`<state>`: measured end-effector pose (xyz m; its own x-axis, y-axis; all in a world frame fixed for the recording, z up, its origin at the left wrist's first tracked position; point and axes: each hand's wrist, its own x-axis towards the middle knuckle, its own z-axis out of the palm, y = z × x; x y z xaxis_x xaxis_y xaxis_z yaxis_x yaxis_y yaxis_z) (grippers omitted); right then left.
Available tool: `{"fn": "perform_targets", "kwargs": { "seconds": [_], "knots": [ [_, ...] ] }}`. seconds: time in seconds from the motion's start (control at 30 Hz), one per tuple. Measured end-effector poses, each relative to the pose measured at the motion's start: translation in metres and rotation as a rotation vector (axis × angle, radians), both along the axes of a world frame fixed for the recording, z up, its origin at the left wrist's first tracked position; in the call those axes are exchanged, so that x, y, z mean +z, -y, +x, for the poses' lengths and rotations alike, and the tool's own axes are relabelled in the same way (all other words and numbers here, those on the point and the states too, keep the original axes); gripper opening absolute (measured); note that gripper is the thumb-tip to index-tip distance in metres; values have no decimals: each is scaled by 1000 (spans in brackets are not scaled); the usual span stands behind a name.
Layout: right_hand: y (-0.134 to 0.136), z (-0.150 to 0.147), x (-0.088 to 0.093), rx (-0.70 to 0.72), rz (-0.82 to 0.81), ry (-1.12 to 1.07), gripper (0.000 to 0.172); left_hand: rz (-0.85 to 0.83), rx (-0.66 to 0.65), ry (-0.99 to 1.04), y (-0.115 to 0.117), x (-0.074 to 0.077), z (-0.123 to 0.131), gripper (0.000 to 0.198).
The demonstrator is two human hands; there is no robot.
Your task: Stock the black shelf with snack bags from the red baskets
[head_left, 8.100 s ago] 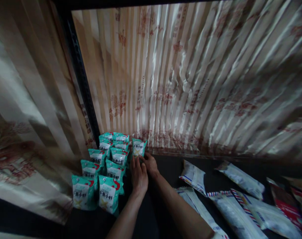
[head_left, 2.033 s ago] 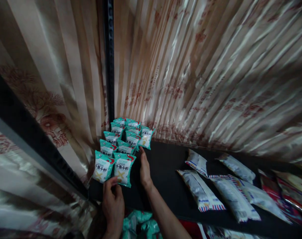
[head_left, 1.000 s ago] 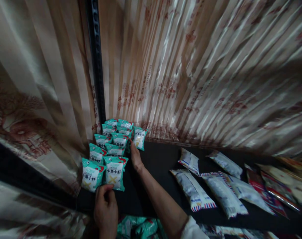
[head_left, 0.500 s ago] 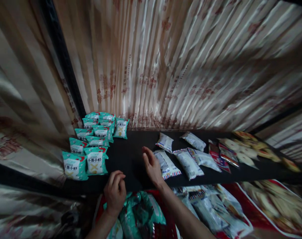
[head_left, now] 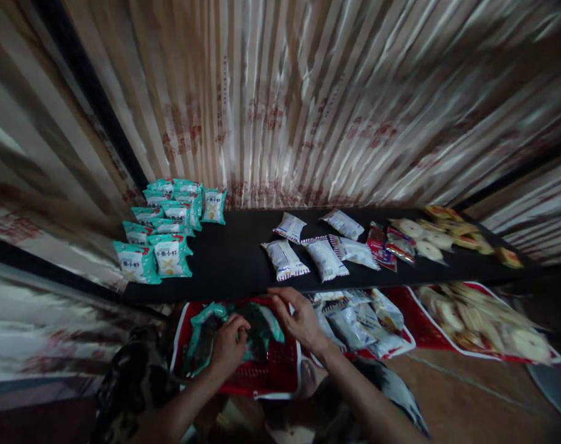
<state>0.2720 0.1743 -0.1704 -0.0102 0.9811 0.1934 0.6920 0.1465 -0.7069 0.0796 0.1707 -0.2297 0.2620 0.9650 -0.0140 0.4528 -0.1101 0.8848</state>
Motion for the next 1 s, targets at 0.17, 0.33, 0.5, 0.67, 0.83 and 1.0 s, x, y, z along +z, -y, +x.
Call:
{"fn": "perform_targets", "kwargs": {
  "seconds": [0.17, 0.33, 0.5, 0.67, 0.83, 1.0],
  "knots": [
    [30, -39, -66, 59, -491, 328, 59, -254, 155, -76, 29, -30, -20, 19],
    [35, -32, -112, -64, -695, 605, 53, -260, 151, -76, 37, -37, -27, 18],
    [35, -22, -99, 28, -607, 600, 43, -227, 124, -73, 37, -33, -29, 19],
    [29, -13, -33, 132, -503, 414, 40, -117, 66, -58, 23, -10, -34, 25],
    [19, -4, 37, 393, -560, 49, 37, 54, -176, -14, 7, 23, -40, 52],
    [8, -9, 61, 373, -590, -294, 40, -251, -258, 171, 7, 32, -48, 57]
  ]
}}
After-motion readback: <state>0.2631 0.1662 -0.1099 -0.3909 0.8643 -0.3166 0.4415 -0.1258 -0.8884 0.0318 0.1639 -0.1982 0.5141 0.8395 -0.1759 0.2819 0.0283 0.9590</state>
